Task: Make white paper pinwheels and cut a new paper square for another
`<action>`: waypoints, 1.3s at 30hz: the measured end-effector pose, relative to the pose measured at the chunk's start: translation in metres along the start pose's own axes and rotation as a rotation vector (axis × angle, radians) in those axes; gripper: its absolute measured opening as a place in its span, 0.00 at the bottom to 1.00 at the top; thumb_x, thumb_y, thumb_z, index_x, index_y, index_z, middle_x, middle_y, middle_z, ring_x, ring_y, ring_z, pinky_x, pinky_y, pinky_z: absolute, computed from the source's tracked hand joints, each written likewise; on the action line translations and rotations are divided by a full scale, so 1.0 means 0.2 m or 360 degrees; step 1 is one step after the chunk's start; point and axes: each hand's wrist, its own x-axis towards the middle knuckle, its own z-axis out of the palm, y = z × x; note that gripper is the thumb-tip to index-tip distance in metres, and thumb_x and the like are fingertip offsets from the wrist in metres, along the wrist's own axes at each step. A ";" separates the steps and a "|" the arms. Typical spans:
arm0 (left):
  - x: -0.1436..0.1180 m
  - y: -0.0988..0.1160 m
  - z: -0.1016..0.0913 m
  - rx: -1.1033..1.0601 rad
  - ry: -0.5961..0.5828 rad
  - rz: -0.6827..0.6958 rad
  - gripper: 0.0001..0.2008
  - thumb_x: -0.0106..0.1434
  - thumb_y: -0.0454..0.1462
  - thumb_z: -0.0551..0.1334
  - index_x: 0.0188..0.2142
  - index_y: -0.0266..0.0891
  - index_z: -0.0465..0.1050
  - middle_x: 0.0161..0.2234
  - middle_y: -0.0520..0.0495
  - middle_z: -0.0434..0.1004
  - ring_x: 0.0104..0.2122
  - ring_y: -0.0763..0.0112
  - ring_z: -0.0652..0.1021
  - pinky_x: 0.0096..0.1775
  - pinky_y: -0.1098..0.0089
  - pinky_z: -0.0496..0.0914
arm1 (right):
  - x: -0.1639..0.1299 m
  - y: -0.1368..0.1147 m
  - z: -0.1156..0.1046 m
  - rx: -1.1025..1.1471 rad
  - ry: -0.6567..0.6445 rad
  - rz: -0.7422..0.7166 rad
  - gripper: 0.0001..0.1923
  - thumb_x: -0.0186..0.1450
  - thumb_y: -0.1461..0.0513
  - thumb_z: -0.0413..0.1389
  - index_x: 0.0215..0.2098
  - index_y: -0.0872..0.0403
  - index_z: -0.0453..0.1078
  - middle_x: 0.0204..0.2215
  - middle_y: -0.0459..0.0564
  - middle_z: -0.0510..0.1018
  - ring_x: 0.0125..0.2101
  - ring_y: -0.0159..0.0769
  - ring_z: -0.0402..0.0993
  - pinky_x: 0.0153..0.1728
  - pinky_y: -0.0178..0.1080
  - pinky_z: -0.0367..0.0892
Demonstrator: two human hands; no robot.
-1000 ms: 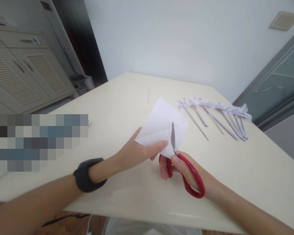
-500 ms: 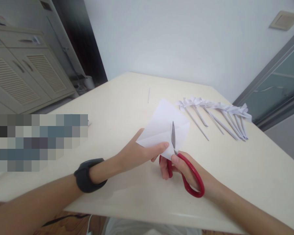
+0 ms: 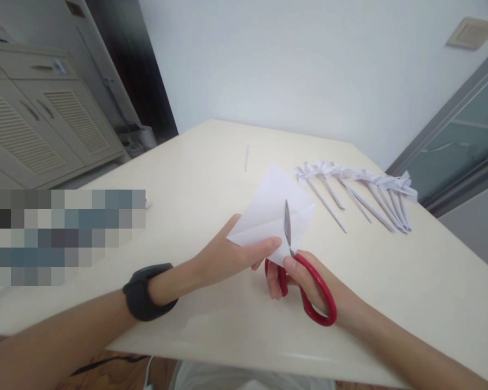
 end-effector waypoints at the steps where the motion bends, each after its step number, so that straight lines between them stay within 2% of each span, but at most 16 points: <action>1: 0.00 0.00 0.00 -0.0002 -0.0006 0.0013 0.18 0.58 0.41 0.57 0.14 0.38 0.59 0.14 0.56 0.63 0.18 0.77 0.68 0.26 0.75 0.65 | 0.00 0.00 0.00 0.0003 -0.0002 0.0003 0.23 0.67 0.50 0.40 0.29 0.57 0.65 0.24 0.48 0.68 0.27 0.32 0.65 0.32 0.36 0.62; 8: 0.00 -0.01 0.00 0.0002 -0.0010 0.0027 0.19 0.59 0.42 0.57 0.14 0.38 0.59 0.15 0.56 0.63 0.19 0.77 0.68 0.26 0.76 0.65 | -0.01 -0.03 0.00 -0.0063 0.0041 0.0035 0.21 0.68 0.52 0.41 0.30 0.58 0.67 0.24 0.48 0.68 0.27 0.31 0.63 0.32 0.36 0.61; 19: 0.00 0.00 0.00 -0.0012 -0.0039 -0.0006 0.18 0.59 0.41 0.57 0.14 0.38 0.60 0.15 0.56 0.63 0.19 0.77 0.68 0.26 0.76 0.65 | -0.01 -0.01 -0.01 -0.0051 0.0009 0.0019 0.21 0.68 0.52 0.41 0.26 0.57 0.64 0.22 0.46 0.66 0.24 0.29 0.63 0.30 0.35 0.61; 23: 0.00 -0.02 0.00 -0.0032 -0.0022 0.0040 0.19 0.59 0.42 0.57 0.15 0.38 0.60 0.16 0.56 0.63 0.19 0.77 0.68 0.27 0.76 0.65 | -0.01 0.00 0.00 0.0039 0.0001 0.0000 0.21 0.68 0.52 0.40 0.28 0.57 0.65 0.21 0.46 0.66 0.24 0.29 0.63 0.30 0.36 0.60; 28: 0.00 -0.01 0.01 -0.0017 -0.0017 -0.0061 0.19 0.58 0.42 0.57 0.14 0.37 0.60 0.15 0.56 0.63 0.19 0.77 0.68 0.26 0.75 0.64 | 0.00 0.02 0.00 0.0034 0.0023 -0.0038 0.21 0.68 0.51 0.40 0.30 0.57 0.66 0.24 0.48 0.67 0.26 0.31 0.63 0.31 0.37 0.60; 35: 0.00 0.01 0.01 -0.0017 0.0021 -0.0047 0.19 0.58 0.41 0.58 0.14 0.37 0.59 0.15 0.56 0.62 0.19 0.76 0.68 0.26 0.75 0.64 | -0.01 0.03 -0.01 0.0015 0.0011 0.0011 0.21 0.68 0.51 0.40 0.33 0.56 0.66 0.22 0.46 0.65 0.23 0.30 0.62 0.30 0.38 0.60; 39: 0.00 0.00 0.00 -0.0033 -0.0021 -0.0038 0.19 0.58 0.41 0.58 0.14 0.37 0.60 0.15 0.56 0.63 0.19 0.77 0.68 0.26 0.75 0.64 | 0.00 0.02 -0.01 0.0021 0.0012 0.0002 0.21 0.68 0.51 0.40 0.31 0.56 0.65 0.23 0.46 0.65 0.24 0.30 0.62 0.31 0.38 0.60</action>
